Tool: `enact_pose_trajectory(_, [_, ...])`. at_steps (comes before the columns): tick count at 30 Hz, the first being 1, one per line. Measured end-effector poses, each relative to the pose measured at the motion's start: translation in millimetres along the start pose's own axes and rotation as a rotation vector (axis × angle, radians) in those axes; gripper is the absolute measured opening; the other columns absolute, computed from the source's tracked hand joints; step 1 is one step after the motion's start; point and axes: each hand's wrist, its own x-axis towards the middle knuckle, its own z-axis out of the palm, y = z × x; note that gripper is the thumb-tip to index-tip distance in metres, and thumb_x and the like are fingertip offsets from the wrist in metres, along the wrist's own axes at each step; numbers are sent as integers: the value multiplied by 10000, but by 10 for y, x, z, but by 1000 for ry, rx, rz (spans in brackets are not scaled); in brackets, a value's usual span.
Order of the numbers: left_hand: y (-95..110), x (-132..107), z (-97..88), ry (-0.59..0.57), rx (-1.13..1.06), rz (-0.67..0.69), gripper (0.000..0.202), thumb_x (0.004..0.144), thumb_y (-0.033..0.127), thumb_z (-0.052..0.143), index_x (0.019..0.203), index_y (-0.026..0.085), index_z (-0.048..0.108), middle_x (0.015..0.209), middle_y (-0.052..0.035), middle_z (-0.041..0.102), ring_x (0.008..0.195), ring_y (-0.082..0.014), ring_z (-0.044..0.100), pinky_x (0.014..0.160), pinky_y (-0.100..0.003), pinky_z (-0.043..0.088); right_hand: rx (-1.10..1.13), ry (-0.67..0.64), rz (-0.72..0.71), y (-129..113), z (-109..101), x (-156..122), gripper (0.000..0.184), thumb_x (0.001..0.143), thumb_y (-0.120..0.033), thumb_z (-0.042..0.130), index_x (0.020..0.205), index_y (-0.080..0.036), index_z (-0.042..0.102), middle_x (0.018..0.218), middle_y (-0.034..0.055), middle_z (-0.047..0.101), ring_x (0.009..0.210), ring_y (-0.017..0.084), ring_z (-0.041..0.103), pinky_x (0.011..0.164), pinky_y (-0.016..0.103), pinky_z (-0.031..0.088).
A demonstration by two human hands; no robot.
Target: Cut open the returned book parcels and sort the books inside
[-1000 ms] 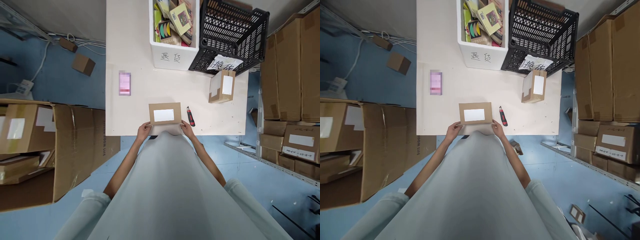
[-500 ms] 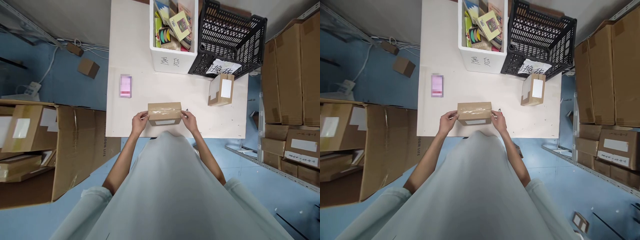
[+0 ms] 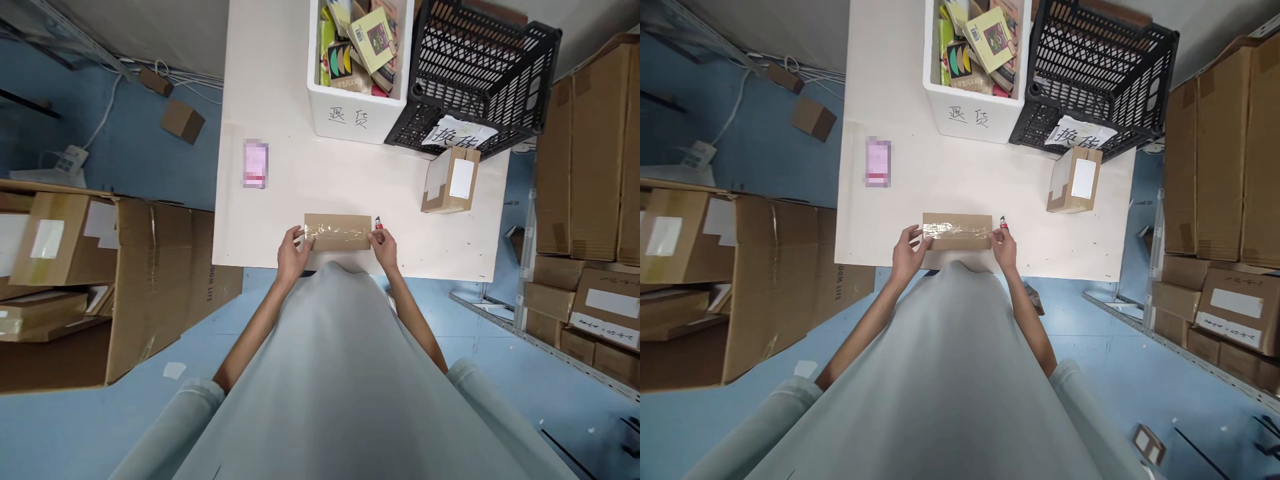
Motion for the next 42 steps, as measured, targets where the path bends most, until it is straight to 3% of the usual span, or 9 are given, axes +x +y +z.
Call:
enact_pose_trajectory(5, [468, -358, 129, -234, 28, 218, 512, 1103, 467, 704, 1570, 272, 626, 1638, -118, 698, 1507, -330, 679, 1282, -518, 558, 19, 114, 102, 355, -284, 55, 683, 924, -904, 606, 1008, -239, 736, 1056, 149, 870, 1008, 317, 815, 972, 503, 685])
enact_pose_trajectory(9, [639, -509, 238, -388, 79, 353, 513, 1132, 466, 653, 1618, 304, 624, 1748, -79, 609, 1685, -338, 506, 1379, -545, 463, 8, 123, 159, 534, -422, 26, 735, 903, -936, 580, 989, -222, 728, 992, 138, 857, 908, 287, 795, 827, 455, 702])
enact_pose_trajectory(12, [654, -508, 256, -395, 117, 371, 554, 1146, 470, 629, 1668, 291, 585, 1748, -86, 608, 1713, -348, 461, 1386, -570, 448, 16, 120, 170, 550, -422, 6, 735, 899, -930, 588, 995, -216, 735, 1003, 136, 855, 891, 275, 784, 830, 448, 699])
enact_pose_trajectory(16, [608, -409, 185, -310, 170, 351, 536, 1143, 455, 637, 1636, 246, 612, 1652, -127, 684, 1676, -372, 498, 1361, -571, 469, 39, 108, 156, 465, -354, 10, 688, 906, -900, 617, 1000, -228, 733, 1020, 134, 863, 954, 297, 802, 903, 478, 691])
enact_pose_trajectory(23, [300, 5, 66, -59, 258, 180, 437, 1154, 444, 600, 1492, 172, 651, 1474, -202, 759, 1484, -394, 648, 1297, -564, 497, -2, -16, 51, 126, -172, 51, 522, 970, -779, 647, 1001, -265, 725, 1065, 121, 871, 1014, 318, 818, 966, 477, 663])
enact_pose_trajectory(26, [70, 204, -7, -26, 253, 29, 380, 1124, 388, 644, 1426, 159, 670, 1397, -220, 793, 1427, -411, 690, 1274, -582, 504, -135, -47, -4, -79, -21, 15, 427, 1051, -678, 623, 977, -268, 713, 1045, 118, 850, 979, 311, 793, 930, 454, 642])
enact_pose_trajectory(30, [-229, 299, -163, 17, 143, -110, 280, 1065, 345, 705, 1299, 192, 721, 1351, -185, 823, 1320, -360, 767, 1182, -502, 591, -366, 3, -154, -410, 238, -113, 443, 1188, -577, 459, 1067, -247, 730, 1158, 149, 799, 980, 301, 751, 876, 415, 593])
enact_pose_trajectory(37, [-629, 353, -479, 183, 154, -225, 261, 990, 339, 678, 1177, 183, 771, 1239, -167, 857, 1242, -332, 805, 1173, -492, 610, -490, -120, -519, -1060, 760, -320, 617, 1219, -689, 321, 1083, -240, 721, 1073, 147, 737, 975, 297, 718, 875, 403, 578])
enact_pose_trajectory(42, [-741, 493, -599, 155, 123, -286, 275, 918, 350, 704, 1095, 166, 808, 1151, -163, 872, 1186, -338, 819, 1141, -495, 630, -458, -161, -549, -1192, 920, -324, 688, 1192, -757, 286, 1135, -233, 728, 1099, 156, 726, 923, 279, 722, 803, 386, 582])
